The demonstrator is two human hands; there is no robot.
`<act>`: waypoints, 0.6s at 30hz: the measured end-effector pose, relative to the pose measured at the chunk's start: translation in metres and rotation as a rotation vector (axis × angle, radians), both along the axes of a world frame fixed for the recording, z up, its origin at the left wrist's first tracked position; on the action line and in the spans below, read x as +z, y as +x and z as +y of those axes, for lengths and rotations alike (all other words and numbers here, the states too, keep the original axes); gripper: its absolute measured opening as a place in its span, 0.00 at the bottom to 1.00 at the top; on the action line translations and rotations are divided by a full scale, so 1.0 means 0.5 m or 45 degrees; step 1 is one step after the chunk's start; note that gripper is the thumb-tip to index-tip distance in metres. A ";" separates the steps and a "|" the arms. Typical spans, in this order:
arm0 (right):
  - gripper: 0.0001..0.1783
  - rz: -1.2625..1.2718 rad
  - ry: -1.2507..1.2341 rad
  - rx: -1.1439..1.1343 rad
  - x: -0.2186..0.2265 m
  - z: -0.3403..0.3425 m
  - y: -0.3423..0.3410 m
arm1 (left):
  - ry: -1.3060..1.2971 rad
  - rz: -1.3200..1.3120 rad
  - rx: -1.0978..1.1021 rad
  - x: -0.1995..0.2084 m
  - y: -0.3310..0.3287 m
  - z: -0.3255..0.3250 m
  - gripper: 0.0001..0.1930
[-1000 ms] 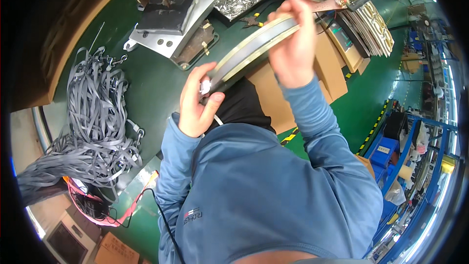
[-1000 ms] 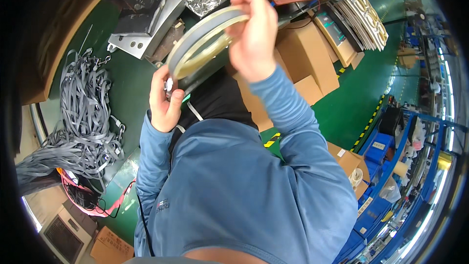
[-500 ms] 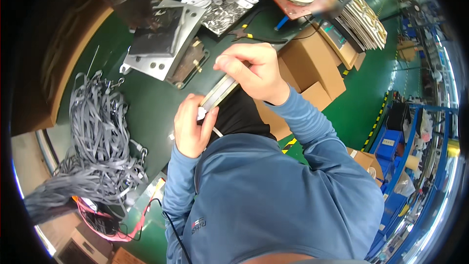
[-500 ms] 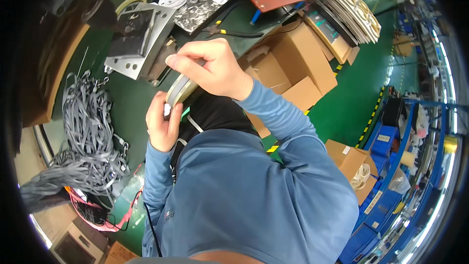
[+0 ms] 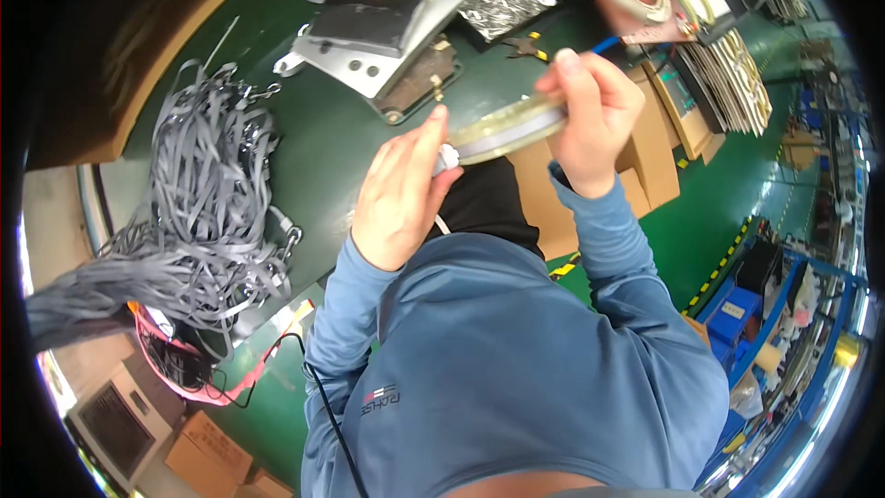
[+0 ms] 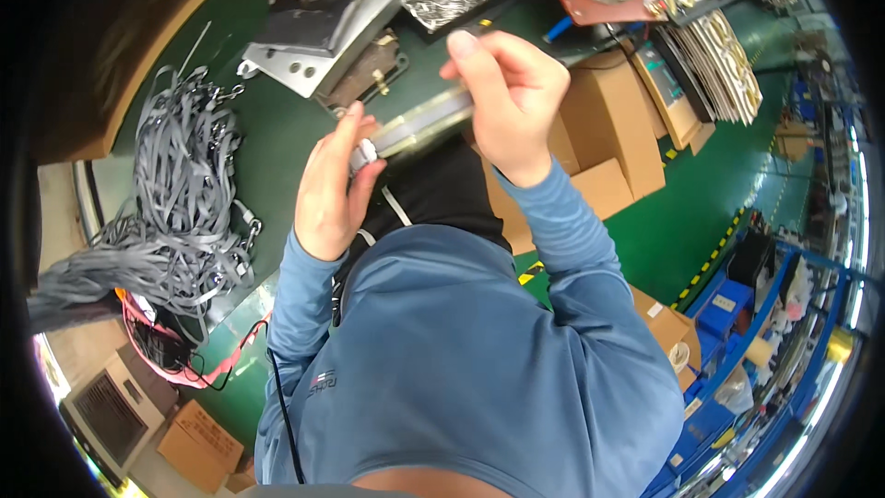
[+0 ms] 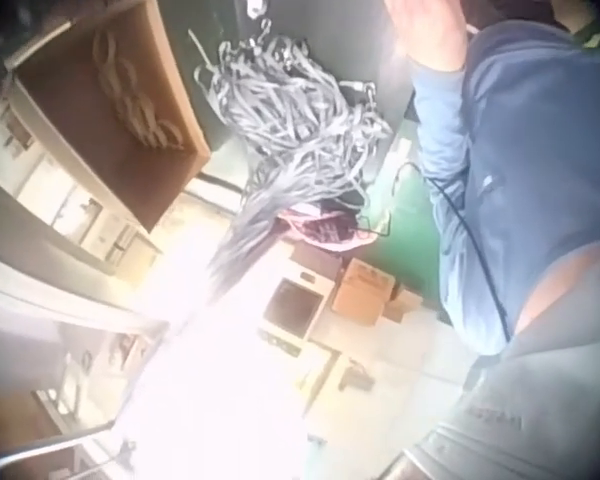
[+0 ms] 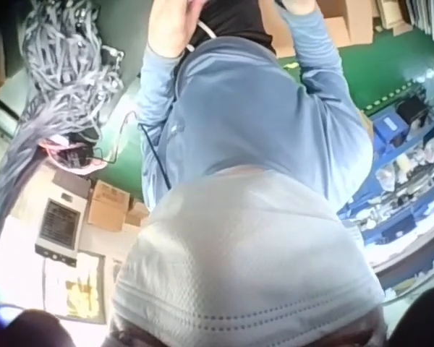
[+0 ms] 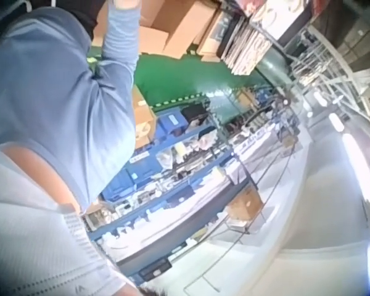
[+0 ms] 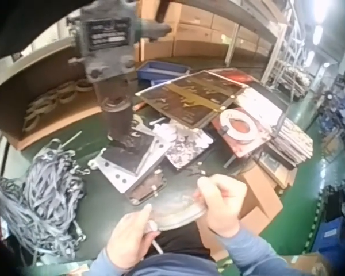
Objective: Assembling circular components by applying adhesive and attaching straps at a production workbench.
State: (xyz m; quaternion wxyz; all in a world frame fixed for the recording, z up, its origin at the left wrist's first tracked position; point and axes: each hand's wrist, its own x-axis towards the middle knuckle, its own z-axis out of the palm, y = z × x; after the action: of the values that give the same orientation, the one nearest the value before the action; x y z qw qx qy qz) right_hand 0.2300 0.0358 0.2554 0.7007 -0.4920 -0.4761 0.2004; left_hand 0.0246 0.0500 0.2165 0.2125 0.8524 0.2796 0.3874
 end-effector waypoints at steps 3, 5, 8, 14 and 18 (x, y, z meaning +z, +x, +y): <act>0.16 0.011 -0.028 -0.036 0.001 -0.006 -0.017 | 0.135 0.133 0.009 0.010 -0.018 0.011 0.35; 0.17 0.070 -0.022 -0.111 -0.003 -0.011 -0.030 | 0.153 0.183 0.053 0.015 -0.024 0.008 0.35; 0.16 0.296 -0.164 -0.113 -0.010 -0.038 -0.062 | 0.046 0.043 0.161 0.013 -0.021 -0.006 0.32; 0.09 0.585 -0.184 0.426 -0.006 -0.093 -0.146 | 0.154 -0.409 0.372 -0.021 -0.051 0.000 0.17; 0.20 -0.093 0.495 0.177 0.026 0.081 -0.046 | 0.156 -0.407 0.390 -0.047 -0.118 0.035 0.24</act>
State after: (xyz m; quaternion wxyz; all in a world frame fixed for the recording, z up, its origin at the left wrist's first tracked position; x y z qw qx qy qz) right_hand 0.2068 0.0765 0.2686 0.7493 -0.3204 -0.5637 0.1345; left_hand -0.0344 0.0675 0.1928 0.1407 0.7391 0.3446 0.5615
